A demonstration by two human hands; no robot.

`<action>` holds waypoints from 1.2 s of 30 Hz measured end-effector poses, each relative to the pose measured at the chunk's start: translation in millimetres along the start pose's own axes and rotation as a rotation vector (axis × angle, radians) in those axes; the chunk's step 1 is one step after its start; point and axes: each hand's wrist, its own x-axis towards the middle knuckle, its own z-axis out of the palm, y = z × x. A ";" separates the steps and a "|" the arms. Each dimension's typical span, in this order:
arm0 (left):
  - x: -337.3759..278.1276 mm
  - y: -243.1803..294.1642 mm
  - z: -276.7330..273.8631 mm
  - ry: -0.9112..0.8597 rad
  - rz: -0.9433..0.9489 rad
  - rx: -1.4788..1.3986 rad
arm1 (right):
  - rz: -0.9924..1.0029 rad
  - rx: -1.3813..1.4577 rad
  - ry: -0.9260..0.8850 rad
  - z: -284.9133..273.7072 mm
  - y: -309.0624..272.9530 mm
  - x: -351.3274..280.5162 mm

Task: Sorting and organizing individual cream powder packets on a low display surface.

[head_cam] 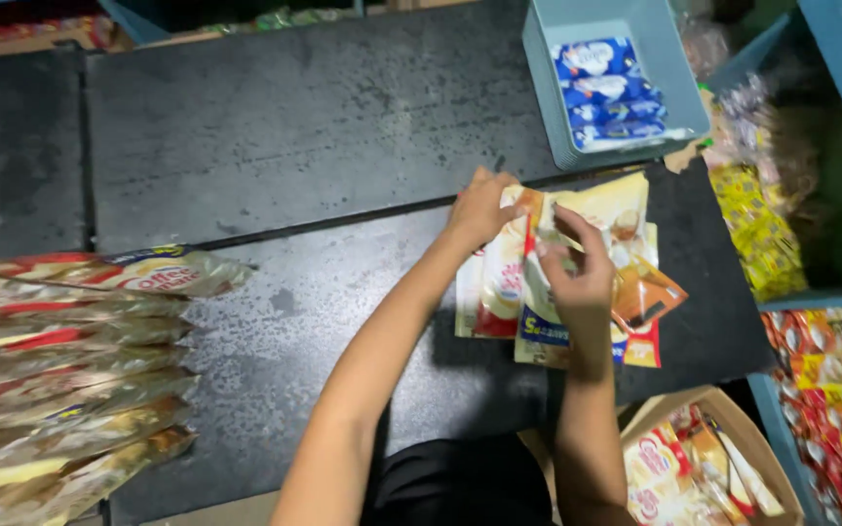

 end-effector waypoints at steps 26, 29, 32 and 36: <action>-277.7 120.6 -223.0 -0.066 0.819 0.145 | -0.529 -0.075 -0.764 -3.5 -66.1 -24.9; -288.9 108.3 -221.2 -0.092 0.817 0.347 | -0.572 -0.187 -0.932 3.7 -61.8 -24.7; -298.7 95.5 -218.9 -0.081 0.833 0.495 | -0.639 -0.333 -1.044 5.7 -60.4 -26.5; -312.0 100.6 -225.9 -0.150 0.660 0.569 | -0.746 -0.377 -1.040 9.3 -61.7 -33.4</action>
